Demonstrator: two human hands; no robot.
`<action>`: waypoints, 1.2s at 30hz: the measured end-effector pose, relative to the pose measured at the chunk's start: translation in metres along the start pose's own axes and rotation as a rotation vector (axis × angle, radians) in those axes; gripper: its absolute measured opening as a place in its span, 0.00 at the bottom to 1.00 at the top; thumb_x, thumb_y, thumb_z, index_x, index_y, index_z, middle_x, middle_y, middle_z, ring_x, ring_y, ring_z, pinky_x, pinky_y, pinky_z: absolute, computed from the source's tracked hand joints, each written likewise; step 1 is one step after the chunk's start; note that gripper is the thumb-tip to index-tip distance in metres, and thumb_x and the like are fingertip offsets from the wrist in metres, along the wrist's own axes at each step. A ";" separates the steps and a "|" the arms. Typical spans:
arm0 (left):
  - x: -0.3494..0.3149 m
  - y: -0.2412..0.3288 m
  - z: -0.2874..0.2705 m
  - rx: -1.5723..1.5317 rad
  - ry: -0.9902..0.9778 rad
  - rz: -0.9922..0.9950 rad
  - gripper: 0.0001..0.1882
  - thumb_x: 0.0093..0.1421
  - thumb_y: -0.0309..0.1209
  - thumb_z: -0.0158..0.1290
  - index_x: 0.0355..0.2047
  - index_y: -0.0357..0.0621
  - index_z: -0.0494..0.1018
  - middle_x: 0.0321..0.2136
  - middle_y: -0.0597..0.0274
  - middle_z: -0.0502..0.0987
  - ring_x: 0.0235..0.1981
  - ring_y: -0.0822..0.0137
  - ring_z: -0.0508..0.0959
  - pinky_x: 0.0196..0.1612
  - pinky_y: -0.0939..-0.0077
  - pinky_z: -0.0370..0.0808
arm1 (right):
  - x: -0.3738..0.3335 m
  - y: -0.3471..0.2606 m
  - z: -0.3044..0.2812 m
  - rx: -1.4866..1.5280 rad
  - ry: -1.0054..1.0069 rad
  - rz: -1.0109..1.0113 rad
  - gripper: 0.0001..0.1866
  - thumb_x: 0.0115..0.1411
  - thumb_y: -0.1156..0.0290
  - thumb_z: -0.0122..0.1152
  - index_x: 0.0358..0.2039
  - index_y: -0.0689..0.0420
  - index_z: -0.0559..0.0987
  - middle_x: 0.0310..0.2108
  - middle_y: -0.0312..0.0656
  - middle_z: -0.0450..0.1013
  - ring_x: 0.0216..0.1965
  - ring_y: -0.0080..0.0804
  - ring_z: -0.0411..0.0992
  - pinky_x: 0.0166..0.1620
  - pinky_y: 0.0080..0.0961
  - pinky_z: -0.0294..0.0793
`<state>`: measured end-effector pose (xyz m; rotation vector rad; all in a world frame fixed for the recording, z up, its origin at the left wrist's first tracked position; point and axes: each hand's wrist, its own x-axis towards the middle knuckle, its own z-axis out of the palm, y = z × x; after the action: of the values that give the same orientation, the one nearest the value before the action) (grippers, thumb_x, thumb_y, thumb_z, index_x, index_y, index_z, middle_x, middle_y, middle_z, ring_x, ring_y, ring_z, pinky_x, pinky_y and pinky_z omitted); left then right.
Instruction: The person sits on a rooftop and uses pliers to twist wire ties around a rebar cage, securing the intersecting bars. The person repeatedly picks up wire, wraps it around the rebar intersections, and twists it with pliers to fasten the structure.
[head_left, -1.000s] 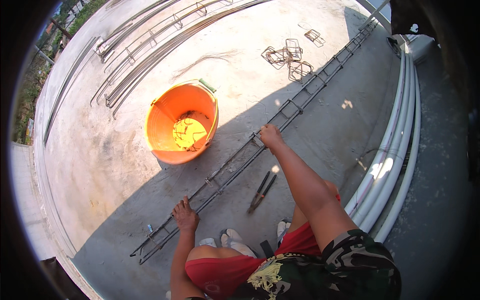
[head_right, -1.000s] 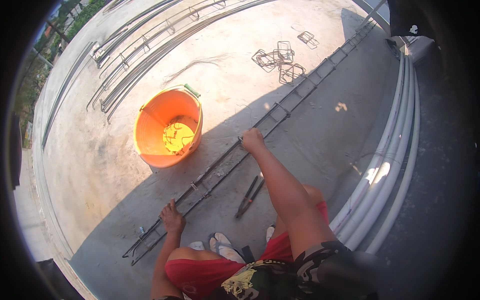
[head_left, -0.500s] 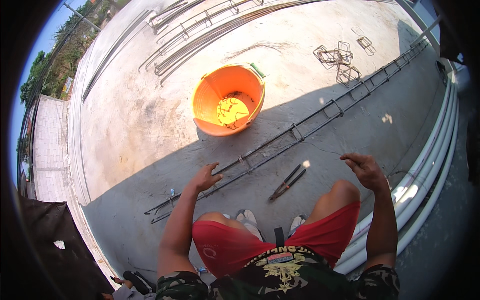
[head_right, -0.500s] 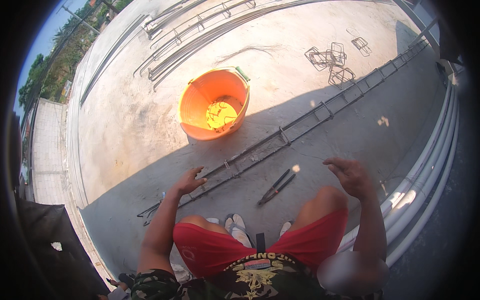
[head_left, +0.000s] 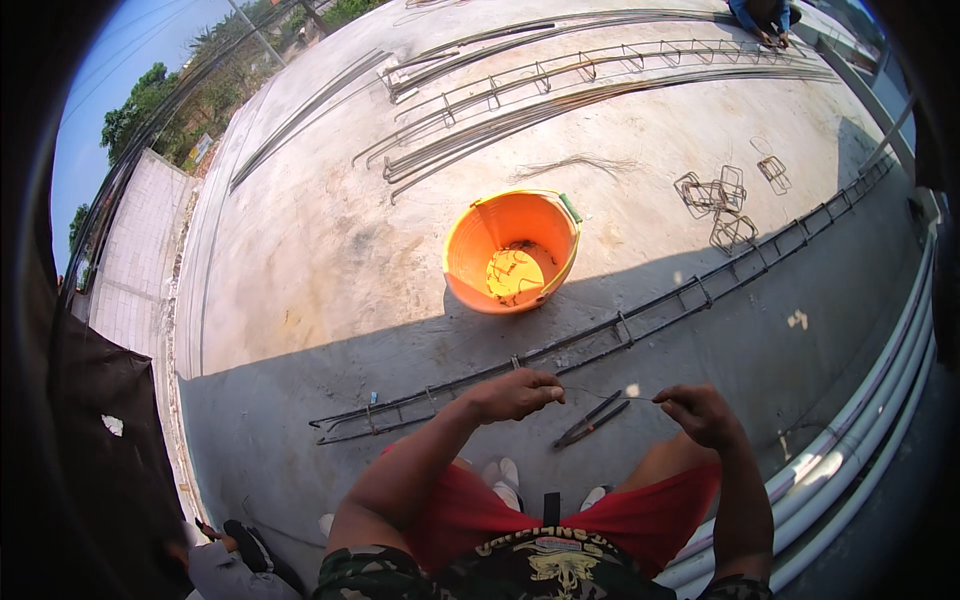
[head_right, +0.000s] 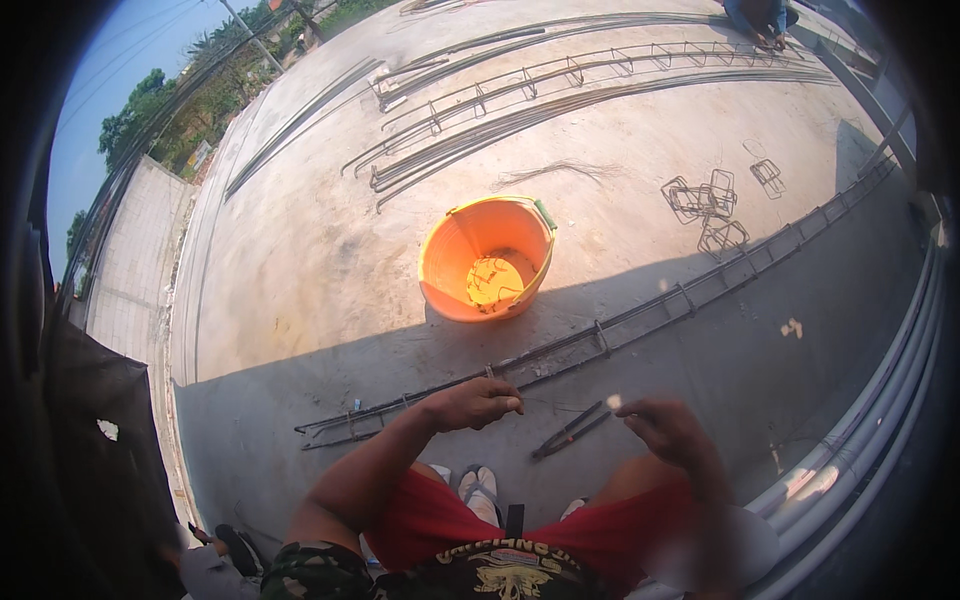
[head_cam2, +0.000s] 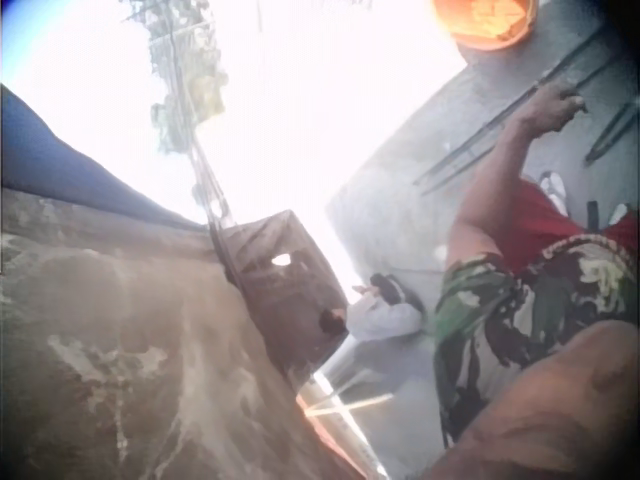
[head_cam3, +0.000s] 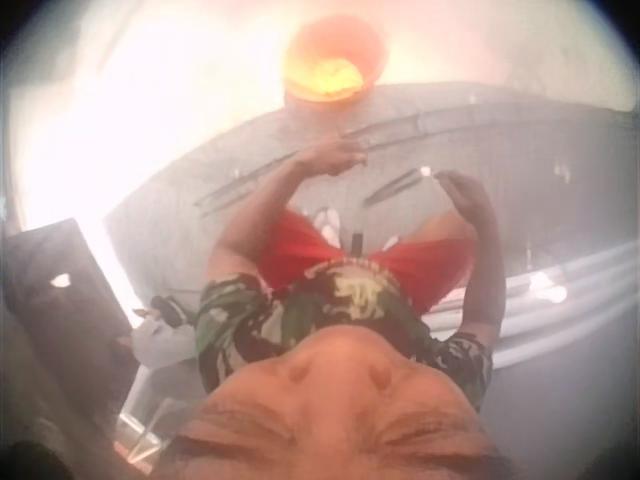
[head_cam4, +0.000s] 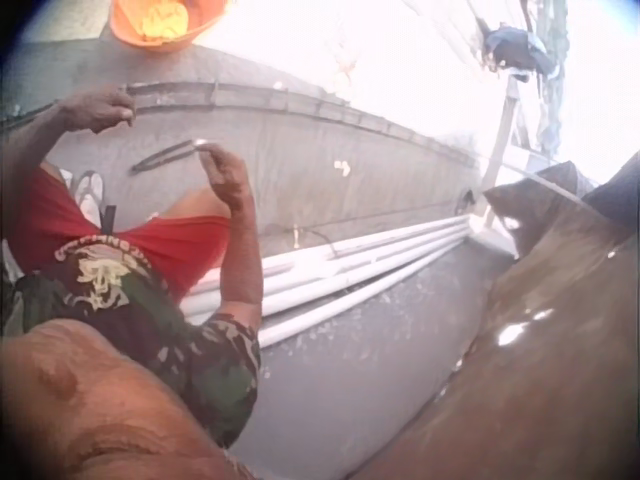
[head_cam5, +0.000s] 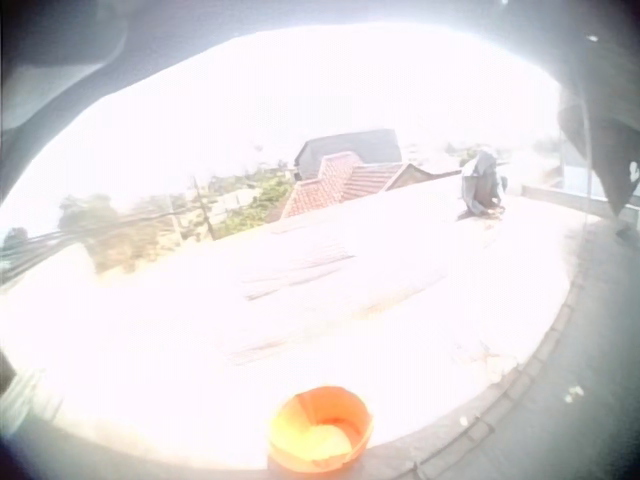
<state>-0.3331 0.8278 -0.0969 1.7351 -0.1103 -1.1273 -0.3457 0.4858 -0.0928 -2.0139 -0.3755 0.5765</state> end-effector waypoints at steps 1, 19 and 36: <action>-0.002 -0.001 0.001 -0.069 -0.053 -0.035 0.18 0.68 0.41 0.43 0.47 0.41 0.75 0.21 0.71 0.62 0.22 0.78 0.62 0.26 0.79 0.65 | -0.003 0.005 -0.001 0.019 -0.044 0.039 0.07 0.59 0.75 0.60 0.38 0.61 0.81 0.29 0.46 0.79 0.29 0.32 0.78 0.35 0.29 0.75; 0.029 -0.045 0.026 0.482 -0.247 -0.023 0.17 0.66 0.41 0.47 0.43 0.42 0.78 0.34 0.53 0.79 0.35 0.59 0.77 0.43 0.64 0.72 | -0.011 0.075 -0.019 -0.186 -0.286 0.254 0.14 0.62 0.62 0.60 0.41 0.57 0.81 0.38 0.46 0.79 0.41 0.38 0.77 0.47 0.32 0.73; 0.021 -0.018 0.010 0.613 0.272 0.095 0.30 0.61 0.41 0.54 0.61 0.47 0.64 0.53 0.43 0.70 0.56 0.47 0.69 0.59 0.59 0.65 | 0.038 0.100 0.021 -0.590 -0.409 0.355 0.11 0.59 0.67 0.54 0.39 0.53 0.82 0.40 0.46 0.78 0.43 0.47 0.75 0.46 0.38 0.73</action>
<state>-0.3355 0.8180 -0.1242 2.3798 -0.3989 -0.8206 -0.3229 0.4711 -0.1980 -2.5485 -0.4739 1.2215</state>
